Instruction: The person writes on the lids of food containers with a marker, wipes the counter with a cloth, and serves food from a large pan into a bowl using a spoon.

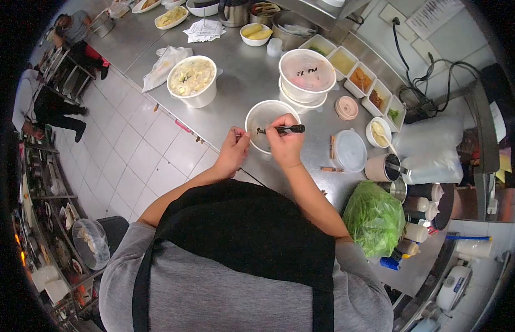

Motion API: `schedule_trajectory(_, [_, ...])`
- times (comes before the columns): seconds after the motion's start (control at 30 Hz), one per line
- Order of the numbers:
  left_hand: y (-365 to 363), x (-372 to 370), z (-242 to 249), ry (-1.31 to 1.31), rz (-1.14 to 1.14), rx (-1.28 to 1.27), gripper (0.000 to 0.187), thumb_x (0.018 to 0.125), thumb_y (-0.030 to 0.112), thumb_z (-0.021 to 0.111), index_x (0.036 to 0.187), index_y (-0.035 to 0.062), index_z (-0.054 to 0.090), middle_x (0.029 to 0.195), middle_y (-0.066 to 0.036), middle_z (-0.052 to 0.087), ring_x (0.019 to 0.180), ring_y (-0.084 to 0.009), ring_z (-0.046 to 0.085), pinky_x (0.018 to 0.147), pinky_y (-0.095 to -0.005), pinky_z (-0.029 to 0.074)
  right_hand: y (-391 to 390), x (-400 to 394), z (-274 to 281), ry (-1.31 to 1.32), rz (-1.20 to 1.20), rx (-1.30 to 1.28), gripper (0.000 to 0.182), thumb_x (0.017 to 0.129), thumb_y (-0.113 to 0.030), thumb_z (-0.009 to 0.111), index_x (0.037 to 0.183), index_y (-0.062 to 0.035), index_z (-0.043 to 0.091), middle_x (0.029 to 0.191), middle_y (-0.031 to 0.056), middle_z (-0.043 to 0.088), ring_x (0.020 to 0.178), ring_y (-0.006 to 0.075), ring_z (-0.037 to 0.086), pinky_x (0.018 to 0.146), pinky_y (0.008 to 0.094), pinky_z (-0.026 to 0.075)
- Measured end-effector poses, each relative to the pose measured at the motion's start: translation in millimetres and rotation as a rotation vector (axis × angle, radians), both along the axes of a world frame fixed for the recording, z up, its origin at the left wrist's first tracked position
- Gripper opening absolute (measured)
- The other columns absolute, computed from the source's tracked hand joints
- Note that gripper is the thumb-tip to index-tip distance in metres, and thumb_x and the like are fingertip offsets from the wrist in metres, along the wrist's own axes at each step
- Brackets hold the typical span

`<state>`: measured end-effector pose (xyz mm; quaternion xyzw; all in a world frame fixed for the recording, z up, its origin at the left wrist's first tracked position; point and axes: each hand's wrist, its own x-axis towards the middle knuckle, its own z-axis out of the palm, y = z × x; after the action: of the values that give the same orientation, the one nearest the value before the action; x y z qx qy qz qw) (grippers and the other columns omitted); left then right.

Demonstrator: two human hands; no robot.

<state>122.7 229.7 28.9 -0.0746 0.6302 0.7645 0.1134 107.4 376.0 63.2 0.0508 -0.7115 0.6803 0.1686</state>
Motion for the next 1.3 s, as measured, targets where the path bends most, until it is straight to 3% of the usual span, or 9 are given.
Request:
schedule_trajectory(0.17, [1.7, -1.3, -1.3, 0.021, 0.008, 0.002, 0.018, 0.093, 0.021, 0.053, 0.094, 0.0077, 0.041, 0.065, 0.001, 0.044, 0.052, -0.007, 0.038, 0.046, -0.0215, 0.032, -0.1, 0.3, 1.3, 0.058, -0.077, -0.034, 0.013, 0.073, 0.001, 0.062, 0.073, -0.004, 0.05, 0.066, -0.0001, 0.05, 0.059, 0.0055, 0.045, 0.054, 0.0216, 0.039])
schedule_trajectory(0.27, [-0.8, -1.8, -5.6, 0.019, 0.003, -0.017, 0.021, 0.092, 0.022, 0.054, 0.094, 0.0036, 0.043, 0.072, -0.001, 0.048, 0.061, -0.0084, 0.043, 0.055, -0.0247, 0.039, 3.2, 3.8, 15.9, 0.009, -0.077, -0.1, 0.014, 0.073, 0.001, 0.062, 0.073, -0.0043, 0.05, 0.065, 0.0004, 0.051, 0.057, 0.006, 0.048, 0.052, 0.0215, 0.039])
schedule_trajectory(0.5, [-1.3, 0.4, 3.2, -0.009, -0.005, 0.002, 0.021, 0.092, 0.022, 0.054, 0.093, 0.0039, 0.043, 0.071, 0.0, 0.047, 0.06, -0.0078, 0.043, 0.054, -0.0242, 0.038, 9.8, 1.2, 12.4, -0.055, -0.08, -0.07, 0.013, 0.074, 0.002, 0.061, 0.074, -0.0039, 0.05, 0.065, 0.0012, 0.052, 0.055, 0.007, 0.05, 0.05, 0.0219, 0.041])
schedule_trajectory(0.6, [-1.5, 0.6, 3.1, -0.01, -0.009, 0.014, 0.021, 0.092, 0.022, 0.054, 0.093, 0.0041, 0.043, 0.071, 0.0, 0.047, 0.06, -0.0078, 0.043, 0.054, -0.0241, 0.038, 15.4, -1.6, 3.2, -0.026, -0.071, 0.055, 0.013, 0.074, 0.002, 0.061, 0.076, -0.0039, 0.05, 0.066, 0.0012, 0.052, 0.055, 0.0072, 0.051, 0.051, 0.0221, 0.042])
schedule_trajectory(0.7, [-1.0, 0.2, 1.6, -0.012, -0.008, 0.033, 0.021, 0.092, 0.023, 0.054, 0.093, 0.0042, 0.043, 0.071, 0.0, 0.046, 0.06, -0.0079, 0.043, 0.054, -0.0243, 0.038, 10.9, 2.2, 8.3, -0.035, -0.091, -0.078, 0.013, 0.074, 0.001, 0.062, 0.075, -0.004, 0.05, 0.066, 0.0006, 0.051, 0.056, 0.0066, 0.05, 0.051, 0.0215, 0.041])
schedule_trajectory(1.3, [-3.6, 0.1, 2.7, -0.004, -0.029, 0.002, 0.02, 0.092, 0.022, 0.053, 0.094, 0.004, 0.043, 0.072, -0.001, 0.048, 0.062, -0.0084, 0.044, 0.055, -0.025, 0.039, 18.3, 2.2, -2.1, 0.053, -0.202, -0.039, 0.013, 0.073, 0.0, 0.061, 0.071, -0.0037, 0.049, 0.069, 0.001, 0.048, 0.058, 0.007, 0.046, 0.053, 0.0221, 0.038])
